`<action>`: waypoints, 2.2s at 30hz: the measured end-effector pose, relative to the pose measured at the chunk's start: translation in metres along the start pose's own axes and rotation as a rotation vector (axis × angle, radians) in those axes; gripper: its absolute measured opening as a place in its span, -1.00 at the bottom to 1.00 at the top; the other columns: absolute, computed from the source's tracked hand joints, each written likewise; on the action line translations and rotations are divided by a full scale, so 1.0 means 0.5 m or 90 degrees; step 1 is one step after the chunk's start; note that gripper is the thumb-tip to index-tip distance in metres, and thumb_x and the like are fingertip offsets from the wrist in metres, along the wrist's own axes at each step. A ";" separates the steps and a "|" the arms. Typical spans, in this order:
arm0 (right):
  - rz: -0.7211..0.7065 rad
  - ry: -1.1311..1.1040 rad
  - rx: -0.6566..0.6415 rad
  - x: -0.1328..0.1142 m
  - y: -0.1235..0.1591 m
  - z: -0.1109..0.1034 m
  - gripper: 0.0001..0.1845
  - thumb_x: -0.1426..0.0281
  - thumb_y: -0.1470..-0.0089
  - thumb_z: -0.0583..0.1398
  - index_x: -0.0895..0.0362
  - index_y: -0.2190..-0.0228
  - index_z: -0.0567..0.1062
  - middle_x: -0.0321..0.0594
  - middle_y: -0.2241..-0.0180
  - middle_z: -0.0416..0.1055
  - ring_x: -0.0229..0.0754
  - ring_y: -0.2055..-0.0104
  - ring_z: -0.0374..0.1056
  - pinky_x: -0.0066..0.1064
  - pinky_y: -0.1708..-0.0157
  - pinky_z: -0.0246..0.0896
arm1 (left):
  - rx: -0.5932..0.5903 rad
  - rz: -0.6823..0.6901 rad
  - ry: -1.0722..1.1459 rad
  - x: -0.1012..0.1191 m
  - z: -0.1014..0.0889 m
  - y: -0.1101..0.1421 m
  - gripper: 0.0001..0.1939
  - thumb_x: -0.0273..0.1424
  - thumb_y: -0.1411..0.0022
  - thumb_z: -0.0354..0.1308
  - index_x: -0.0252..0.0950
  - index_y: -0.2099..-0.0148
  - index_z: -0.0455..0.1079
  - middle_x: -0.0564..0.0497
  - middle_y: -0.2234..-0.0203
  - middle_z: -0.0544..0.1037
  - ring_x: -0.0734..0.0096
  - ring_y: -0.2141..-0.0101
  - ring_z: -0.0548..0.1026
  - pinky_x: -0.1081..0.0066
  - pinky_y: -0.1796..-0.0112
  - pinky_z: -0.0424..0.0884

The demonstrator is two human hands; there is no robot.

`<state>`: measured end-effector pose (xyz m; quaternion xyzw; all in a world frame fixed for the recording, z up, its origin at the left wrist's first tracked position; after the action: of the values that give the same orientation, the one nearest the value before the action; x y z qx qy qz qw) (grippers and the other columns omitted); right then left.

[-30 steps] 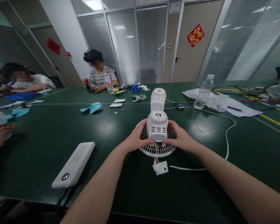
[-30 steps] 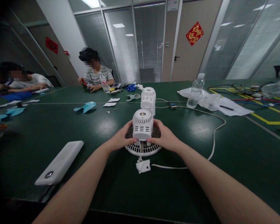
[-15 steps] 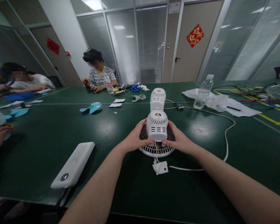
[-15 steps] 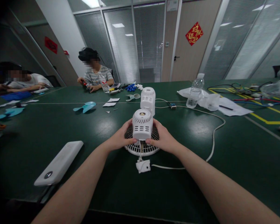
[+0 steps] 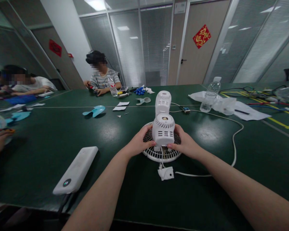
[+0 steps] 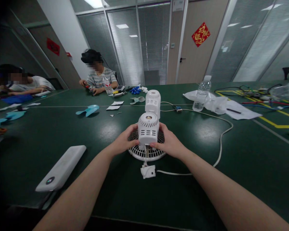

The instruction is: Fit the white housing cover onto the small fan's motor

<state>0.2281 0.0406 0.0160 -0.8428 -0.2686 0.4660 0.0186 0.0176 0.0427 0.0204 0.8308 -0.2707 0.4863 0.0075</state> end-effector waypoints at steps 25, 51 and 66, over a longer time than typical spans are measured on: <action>-0.072 -0.015 0.036 -0.042 0.003 -0.010 0.17 0.12 0.05 0.34 -0.09 -0.32 -0.30 -0.13 -0.35 -0.19 0.13 -0.35 -0.14 0.10 -0.29 -0.17 | 0.021 -0.037 -0.144 0.010 0.002 0.005 -0.18 -0.25 -0.05 0.29 -0.18 -0.31 0.04 -0.13 -0.23 0.24 -0.03 -0.19 0.25 -0.05 -0.16 0.18; -0.037 0.125 0.013 -0.066 0.003 -0.012 0.07 0.26 -0.01 0.28 -0.11 -0.31 -0.28 -0.14 -0.34 -0.21 0.19 -0.30 -0.02 0.14 -0.25 -0.03 | -0.001 -0.048 -0.110 0.013 0.000 0.005 -0.21 -0.26 -0.04 0.29 -0.20 -0.27 0.05 -0.16 -0.22 0.24 -0.05 -0.19 0.24 -0.11 -0.15 0.17; -0.013 0.065 -0.052 0.006 0.000 0.004 0.37 0.15 0.15 0.39 -0.10 -0.30 -0.48 -0.08 -0.34 -0.15 0.17 -0.36 -0.17 0.17 -0.29 -0.30 | -0.022 -0.072 -0.116 0.004 -0.017 0.011 -0.24 -0.22 -0.03 0.31 -0.25 -0.22 0.10 -0.14 -0.19 0.26 0.08 -0.19 0.25 0.04 -0.19 0.19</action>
<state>0.2278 0.0417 0.0127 -0.8627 -0.2948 0.4109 0.0022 0.0090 0.0394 0.0250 0.8852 -0.2311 0.4029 0.0247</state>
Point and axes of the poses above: each hand's wrist, its own y-axis away from the middle knuckle, its own z-axis out of the palm, x = y × z, the point moved 5 cm from there along -y, towards the middle knuckle
